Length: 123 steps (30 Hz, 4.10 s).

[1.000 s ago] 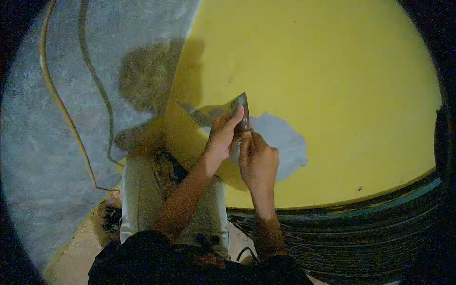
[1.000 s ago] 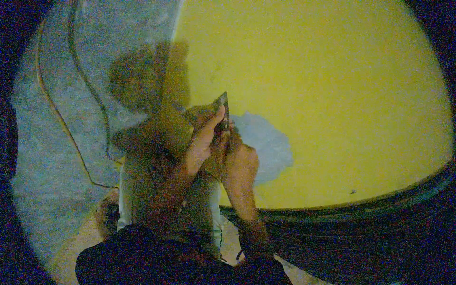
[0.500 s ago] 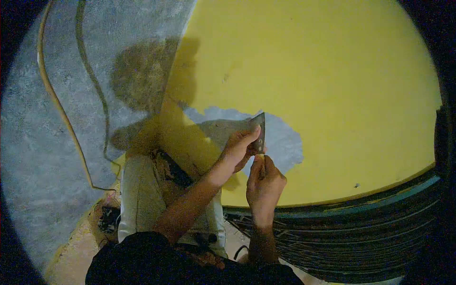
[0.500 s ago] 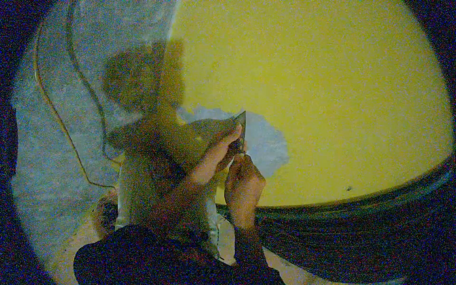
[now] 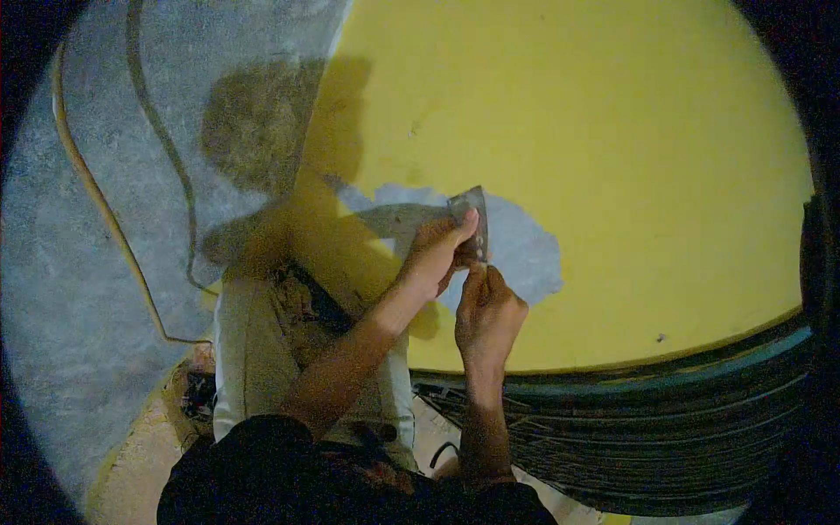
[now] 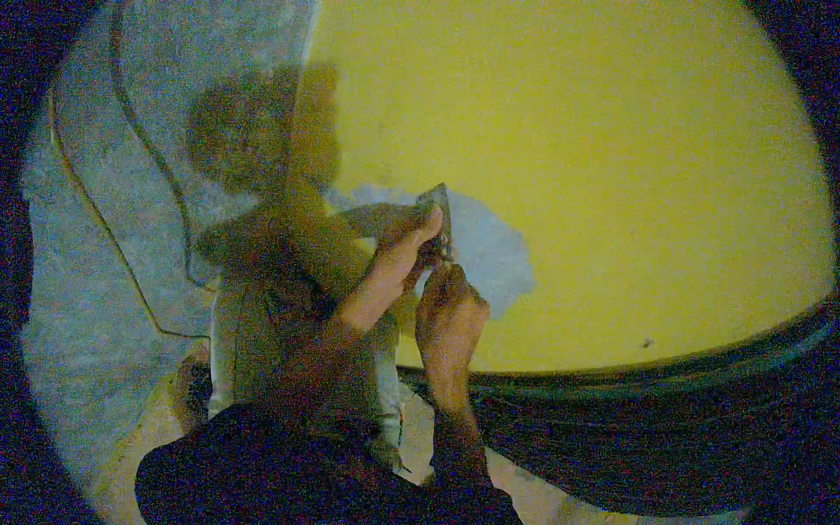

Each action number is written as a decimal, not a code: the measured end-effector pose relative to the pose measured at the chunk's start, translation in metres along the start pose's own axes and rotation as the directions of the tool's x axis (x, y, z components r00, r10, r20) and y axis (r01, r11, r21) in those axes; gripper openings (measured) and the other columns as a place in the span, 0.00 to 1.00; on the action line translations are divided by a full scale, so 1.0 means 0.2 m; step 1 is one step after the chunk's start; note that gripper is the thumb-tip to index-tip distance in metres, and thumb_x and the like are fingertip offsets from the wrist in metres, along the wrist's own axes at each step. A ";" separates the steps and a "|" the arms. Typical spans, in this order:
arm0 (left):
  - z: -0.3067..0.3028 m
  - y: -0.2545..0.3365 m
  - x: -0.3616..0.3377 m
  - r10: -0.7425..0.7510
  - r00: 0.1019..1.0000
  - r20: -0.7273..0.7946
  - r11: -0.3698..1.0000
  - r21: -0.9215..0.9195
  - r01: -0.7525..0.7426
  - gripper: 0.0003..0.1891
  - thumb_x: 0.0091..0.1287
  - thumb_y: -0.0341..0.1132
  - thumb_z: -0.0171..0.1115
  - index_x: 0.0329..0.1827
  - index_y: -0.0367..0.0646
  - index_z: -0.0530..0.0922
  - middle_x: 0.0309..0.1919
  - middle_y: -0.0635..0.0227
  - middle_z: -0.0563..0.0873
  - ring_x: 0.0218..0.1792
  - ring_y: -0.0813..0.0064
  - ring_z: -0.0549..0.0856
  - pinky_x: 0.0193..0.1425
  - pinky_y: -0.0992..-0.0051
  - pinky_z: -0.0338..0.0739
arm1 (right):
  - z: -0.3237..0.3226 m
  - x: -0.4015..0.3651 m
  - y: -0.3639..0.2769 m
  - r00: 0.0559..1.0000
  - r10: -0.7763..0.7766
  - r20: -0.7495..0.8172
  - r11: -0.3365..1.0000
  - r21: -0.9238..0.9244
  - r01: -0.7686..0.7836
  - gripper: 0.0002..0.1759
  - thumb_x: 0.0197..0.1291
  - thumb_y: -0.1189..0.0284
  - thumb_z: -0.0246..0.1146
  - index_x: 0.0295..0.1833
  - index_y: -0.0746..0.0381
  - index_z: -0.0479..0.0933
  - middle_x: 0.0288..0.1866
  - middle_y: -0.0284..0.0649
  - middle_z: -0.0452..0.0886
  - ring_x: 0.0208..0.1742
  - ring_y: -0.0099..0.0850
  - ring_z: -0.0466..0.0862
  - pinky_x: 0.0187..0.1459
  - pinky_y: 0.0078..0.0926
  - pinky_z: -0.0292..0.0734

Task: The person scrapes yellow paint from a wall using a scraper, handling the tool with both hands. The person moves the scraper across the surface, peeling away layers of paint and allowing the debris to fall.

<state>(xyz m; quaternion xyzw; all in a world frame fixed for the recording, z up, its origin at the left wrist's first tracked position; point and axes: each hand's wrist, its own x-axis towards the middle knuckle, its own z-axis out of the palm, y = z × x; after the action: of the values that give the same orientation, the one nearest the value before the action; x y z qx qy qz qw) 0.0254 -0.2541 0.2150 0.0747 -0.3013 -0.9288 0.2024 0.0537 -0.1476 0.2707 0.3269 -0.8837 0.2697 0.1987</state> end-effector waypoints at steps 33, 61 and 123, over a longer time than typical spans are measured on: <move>0.00 0.08 -0.04 -0.111 0.994 0.022 0.994 0.005 0.111 0.19 0.66 0.51 0.67 0.36 0.41 0.80 0.26 0.65 0.84 0.29 0.70 0.85 0.35 0.74 0.81 | 0.03 0.05 -0.02 0.998 -0.058 -0.028 0.997 -0.061 0.057 0.15 0.67 0.72 0.57 0.26 0.68 0.74 0.20 0.57 0.77 0.23 0.54 0.80 0.25 0.44 0.72; -0.08 0.10 0.05 0.043 0.999 -0.023 0.995 0.092 -0.041 0.23 0.66 0.58 0.64 0.32 0.44 0.80 0.26 0.67 0.85 0.26 0.75 0.84 0.30 0.77 0.76 | 0.13 0.05 -0.06 0.982 -0.181 -0.060 0.983 -0.001 0.181 0.15 0.68 0.72 0.57 0.28 0.68 0.74 0.20 0.57 0.77 0.21 0.55 0.78 0.25 0.43 0.73; -0.04 0.01 -0.02 -0.115 0.993 0.025 0.987 -0.111 0.117 0.18 0.67 0.49 0.67 0.34 0.41 0.81 0.26 0.65 0.85 0.27 0.72 0.86 0.32 0.73 0.81 | -0.03 0.04 -0.09 0.997 0.051 0.053 0.997 -0.067 -0.048 0.16 0.66 0.70 0.60 0.27 0.70 0.76 0.23 0.59 0.77 0.24 0.56 0.79 0.26 0.42 0.72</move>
<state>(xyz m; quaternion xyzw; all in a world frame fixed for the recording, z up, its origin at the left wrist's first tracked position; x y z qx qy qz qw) 0.0322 -0.2582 0.2098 0.0719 -0.2456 -0.9551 0.1490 0.0610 -0.1589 0.2862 0.3055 -0.9051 0.2361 0.1783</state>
